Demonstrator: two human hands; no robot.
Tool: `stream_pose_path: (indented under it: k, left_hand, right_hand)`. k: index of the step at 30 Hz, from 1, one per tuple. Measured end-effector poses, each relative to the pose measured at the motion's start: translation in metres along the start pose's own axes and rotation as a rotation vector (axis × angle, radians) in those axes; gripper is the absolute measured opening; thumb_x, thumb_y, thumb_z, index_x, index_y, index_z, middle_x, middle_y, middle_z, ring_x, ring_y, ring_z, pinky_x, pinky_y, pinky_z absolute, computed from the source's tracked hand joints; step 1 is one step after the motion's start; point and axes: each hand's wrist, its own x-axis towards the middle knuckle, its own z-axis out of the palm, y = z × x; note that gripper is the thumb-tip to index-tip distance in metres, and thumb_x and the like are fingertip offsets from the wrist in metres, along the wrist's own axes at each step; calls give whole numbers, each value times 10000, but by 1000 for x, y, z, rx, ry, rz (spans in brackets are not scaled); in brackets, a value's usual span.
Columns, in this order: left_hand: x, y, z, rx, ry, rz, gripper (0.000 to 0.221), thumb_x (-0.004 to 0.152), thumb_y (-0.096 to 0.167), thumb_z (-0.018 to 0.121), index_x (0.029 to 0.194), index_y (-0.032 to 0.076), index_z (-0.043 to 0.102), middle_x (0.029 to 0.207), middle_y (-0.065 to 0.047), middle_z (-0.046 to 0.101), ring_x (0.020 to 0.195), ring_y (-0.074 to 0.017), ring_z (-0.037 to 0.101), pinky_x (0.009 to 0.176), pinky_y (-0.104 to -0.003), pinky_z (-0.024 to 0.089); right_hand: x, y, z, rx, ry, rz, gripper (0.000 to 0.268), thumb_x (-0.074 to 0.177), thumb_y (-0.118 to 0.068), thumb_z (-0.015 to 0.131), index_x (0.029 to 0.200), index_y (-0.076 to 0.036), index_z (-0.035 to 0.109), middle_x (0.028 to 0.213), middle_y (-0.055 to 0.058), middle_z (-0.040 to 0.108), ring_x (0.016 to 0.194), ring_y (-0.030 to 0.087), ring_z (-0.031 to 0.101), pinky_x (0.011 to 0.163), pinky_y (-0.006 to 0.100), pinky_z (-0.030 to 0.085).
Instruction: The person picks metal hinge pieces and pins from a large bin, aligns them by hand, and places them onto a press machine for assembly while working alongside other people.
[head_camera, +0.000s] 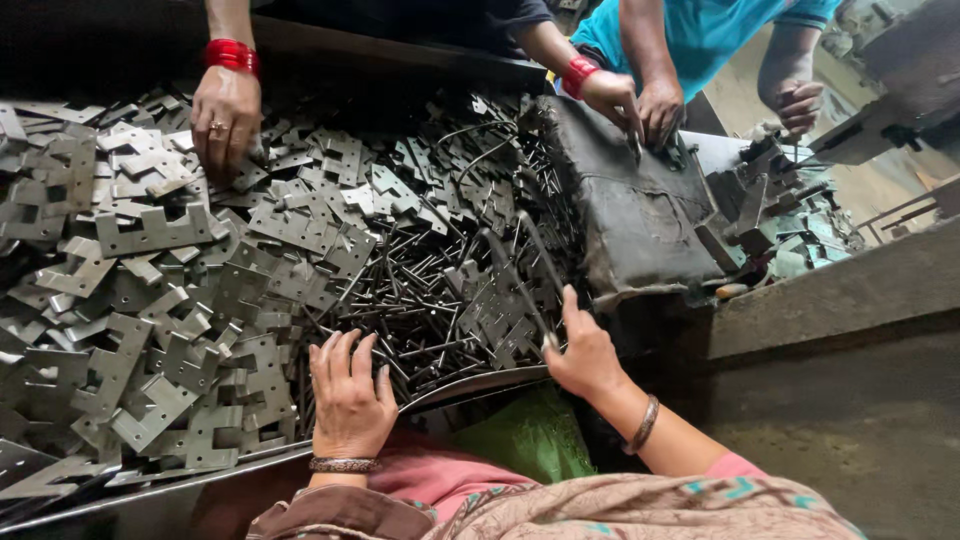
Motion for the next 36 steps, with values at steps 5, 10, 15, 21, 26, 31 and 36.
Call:
stream_pose_path:
  k: [5, 10, 15, 21, 26, 31, 36]
  left_hand:
    - [0, 7, -2, 73, -23, 31, 446, 832, 128, 698, 1263, 46, 618, 1323, -142, 579, 1360, -335, 475, 1245, -547, 279]
    - [2, 9, -2, 94, -34, 25, 424, 823, 128, 703, 1234, 48, 633, 1304, -139, 593, 1335, -328, 493, 1242, -551, 278]
    - [5, 10, -2, 88, -44, 25, 421, 807, 138, 709, 1216, 54, 657, 1280, -140, 600, 1307, -318, 500, 1224, -555, 259]
    - [-1, 10, -1, 101, -68, 52, 340, 828, 148, 707, 1156, 59, 684, 1295, -136, 606, 1324, -317, 500, 1231, -550, 243]
    - [2, 7, -2, 105, -73, 69, 300, 846, 153, 699, 1129, 54, 697, 1263, -129, 624, 1319, -317, 505, 1245, -537, 247]
    - [-1, 6, -2, 66, -82, 83, 316, 844, 149, 699, 1146, 57, 692, 1263, -122, 628, 1321, -312, 504, 1245, -537, 252]
    - [2, 8, -3, 74, -65, 74, 419, 822, 147, 710, 1228, 60, 652, 1302, -127, 603, 1342, -323, 489, 1250, -534, 253]
  right_hand:
    - [130, 66, 47, -144, 111, 226, 917, 863, -499, 745, 1483, 85, 407, 1107, 331, 682, 1059, 475, 659, 934, 510, 533]
    - [196, 81, 89, -221, -71, 456, 783, 879, -599, 718, 1292, 61, 636, 1238, 273, 670, 1185, 438, 653, 996, 505, 546]
    - [226, 116, 103, -136, 80, 518, 928, 815, -523, 793, 1332, 191, 502, 1259, 373, 610, 1201, 444, 620, 1007, 443, 513]
    - [204, 140, 97, -42, -133, 494, 782, 843, -485, 801, 1229, 162, 590, 1198, 350, 644, 1144, 426, 657, 954, 441, 538]
    - [146, 128, 61, 206, -293, 583, 500, 763, -237, 780, 1059, 163, 730, 868, 223, 735, 692, 307, 692, 632, 440, 533]
    - [76, 64, 9, 400, -344, 561, 405, 775, -142, 774, 1049, 116, 625, 654, 123, 562, 412, 242, 483, 386, 399, 361]
    - [20, -1, -26, 517, -548, 426, 486, 762, -127, 684, 1235, -23, 643, 650, 100, 536, 428, 221, 465, 393, 378, 382]
